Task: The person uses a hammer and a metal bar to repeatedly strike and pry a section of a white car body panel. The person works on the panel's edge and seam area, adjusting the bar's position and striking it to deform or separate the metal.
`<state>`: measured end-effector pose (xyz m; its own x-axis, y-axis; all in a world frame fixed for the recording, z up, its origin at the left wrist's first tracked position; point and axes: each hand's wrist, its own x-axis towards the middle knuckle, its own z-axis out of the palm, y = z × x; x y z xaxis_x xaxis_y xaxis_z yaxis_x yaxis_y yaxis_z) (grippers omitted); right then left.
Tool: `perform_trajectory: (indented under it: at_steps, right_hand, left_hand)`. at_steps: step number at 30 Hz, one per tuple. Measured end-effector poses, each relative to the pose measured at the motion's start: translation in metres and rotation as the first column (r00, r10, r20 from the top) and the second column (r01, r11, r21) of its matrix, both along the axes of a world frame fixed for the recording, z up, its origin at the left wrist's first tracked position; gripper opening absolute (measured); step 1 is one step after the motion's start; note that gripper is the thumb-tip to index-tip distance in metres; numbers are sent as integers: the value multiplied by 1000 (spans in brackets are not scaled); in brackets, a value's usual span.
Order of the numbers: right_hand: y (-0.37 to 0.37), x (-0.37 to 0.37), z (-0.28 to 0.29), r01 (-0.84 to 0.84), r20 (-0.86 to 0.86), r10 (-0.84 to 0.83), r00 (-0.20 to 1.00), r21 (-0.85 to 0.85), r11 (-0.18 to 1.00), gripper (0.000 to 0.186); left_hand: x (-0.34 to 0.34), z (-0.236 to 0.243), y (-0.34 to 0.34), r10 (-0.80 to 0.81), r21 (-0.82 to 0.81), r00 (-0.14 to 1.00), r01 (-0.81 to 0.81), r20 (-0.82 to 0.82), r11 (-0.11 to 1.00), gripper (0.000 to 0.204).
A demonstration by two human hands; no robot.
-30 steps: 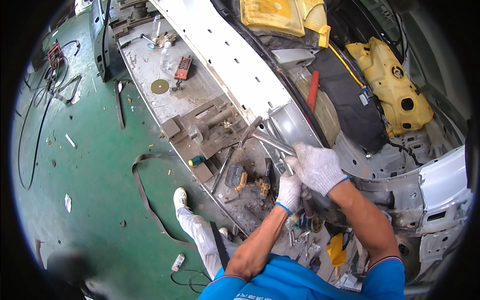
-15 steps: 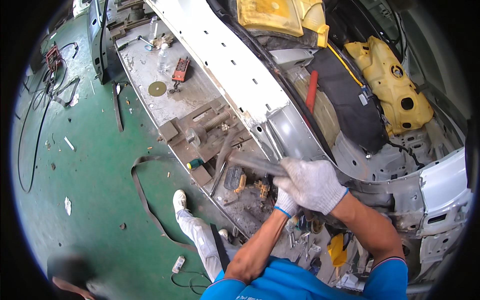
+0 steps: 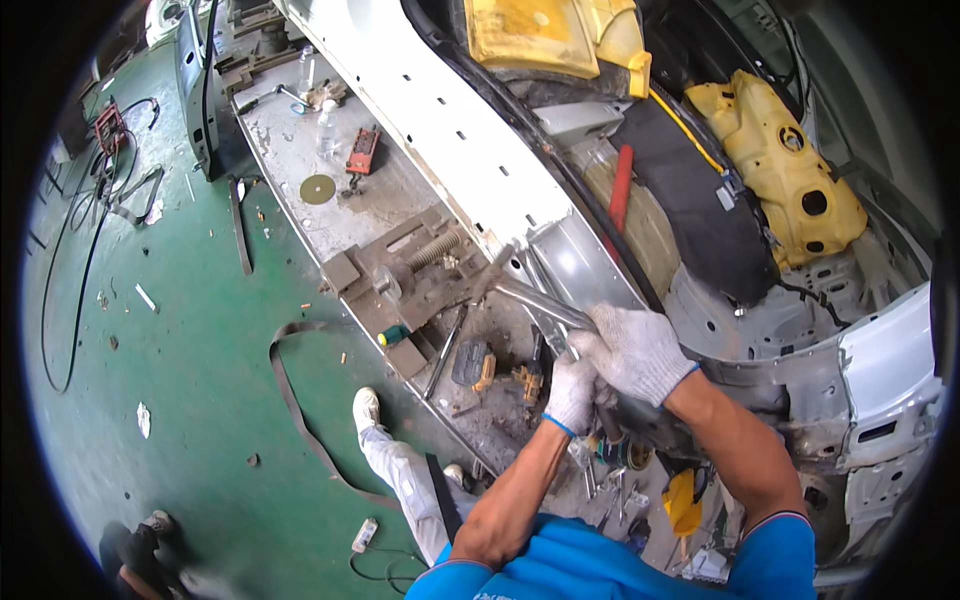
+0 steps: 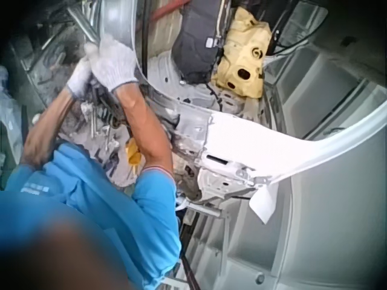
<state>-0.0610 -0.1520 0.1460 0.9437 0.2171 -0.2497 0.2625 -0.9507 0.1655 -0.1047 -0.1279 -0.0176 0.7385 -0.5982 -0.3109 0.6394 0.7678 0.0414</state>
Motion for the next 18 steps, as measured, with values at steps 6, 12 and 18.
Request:
perform_trajectory:
  at_steps: [6,12,18]
  right_hand:
    - [-6,-26,-2,-126,93,109,990,206,970,47]
    - [-26,-38,-1,-94,100,71,992,247,964,50]
    - [-33,-46,2,-51,99,17,995,347,936,49]
  left_hand:
    - [-1,-11,-28,154,-57,987,-157,-53,986,24]
    - [14,-16,-49,267,-195,945,-231,189,953,26]
    - [5,-21,-22,157,-31,968,-154,197,988,25]
